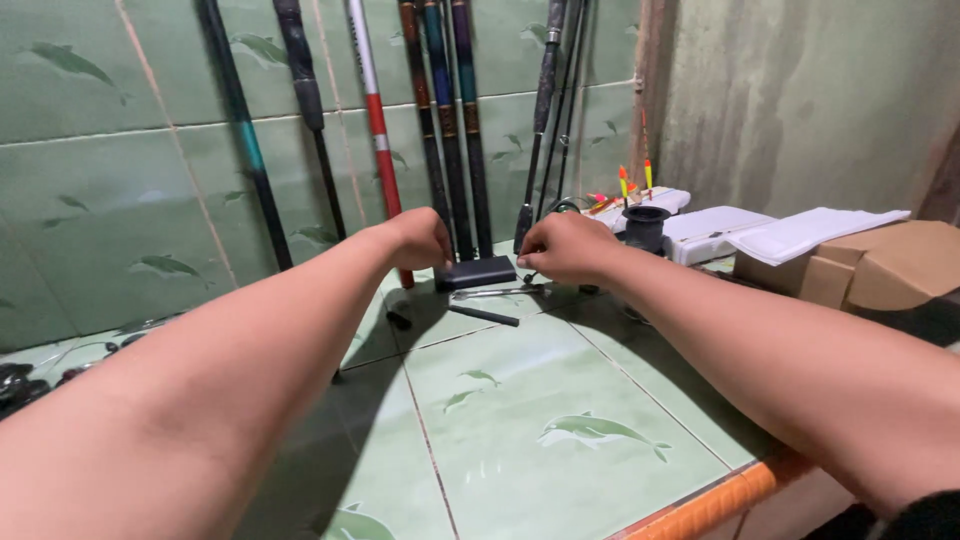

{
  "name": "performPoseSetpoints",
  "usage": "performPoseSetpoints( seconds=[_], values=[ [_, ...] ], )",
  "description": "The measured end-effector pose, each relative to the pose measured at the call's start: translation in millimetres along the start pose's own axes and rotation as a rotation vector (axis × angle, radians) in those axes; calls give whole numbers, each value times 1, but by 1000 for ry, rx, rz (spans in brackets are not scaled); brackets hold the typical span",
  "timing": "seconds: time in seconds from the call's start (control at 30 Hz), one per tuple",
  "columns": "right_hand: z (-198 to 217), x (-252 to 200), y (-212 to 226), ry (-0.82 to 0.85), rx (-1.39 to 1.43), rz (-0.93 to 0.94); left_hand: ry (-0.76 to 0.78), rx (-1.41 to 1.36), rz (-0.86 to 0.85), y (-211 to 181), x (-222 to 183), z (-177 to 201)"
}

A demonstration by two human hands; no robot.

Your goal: Assembling and threading line through a fishing reel on the floor

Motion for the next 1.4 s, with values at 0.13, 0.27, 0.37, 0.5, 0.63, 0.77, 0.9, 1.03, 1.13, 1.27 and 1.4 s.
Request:
performPoseSetpoints(
  seconds=[0.13,0.27,0.37,0.5,0.63,0.77,0.9,1.03,1.13,1.27,1.4],
  values=[
    [-14,7,39,44,42,78,74,-6,66,35,-11,-5],
    [-30,16,71,105,34,178,165,-49,123,43,-40,0],
    [-40,25,83,126,0,212,213,-83,123,76,-2,-30],
    [-49,38,86,148,-40,193,238,-45,116,57,-43,-9],
    [-52,48,90,153,-18,225,277,-113,117,58,-39,-18],
    [-50,46,101,178,-113,266,279,-110,133,58,-47,-17],
    [-53,47,115,183,-83,298,249,-90,199,58,-48,-12],
    [-64,58,113,135,79,292,201,-95,171,80,-25,-29],
    [-80,73,113,103,172,323,178,-107,181,79,-27,-26],
    [-85,70,121,156,228,303,196,-17,152,68,-48,-15],
    [-77,54,131,182,209,299,167,-19,138,80,-44,-19]
  ],
)
Point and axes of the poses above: each hand's wrist, its own x-axis towards the middle knuckle, its own z-axis out of the back of the hand, y = z × x, the point moved 6 cm from there along x, towards the middle knuckle, and after that the axes turned 1 degree about y, right-handed, at the moved point
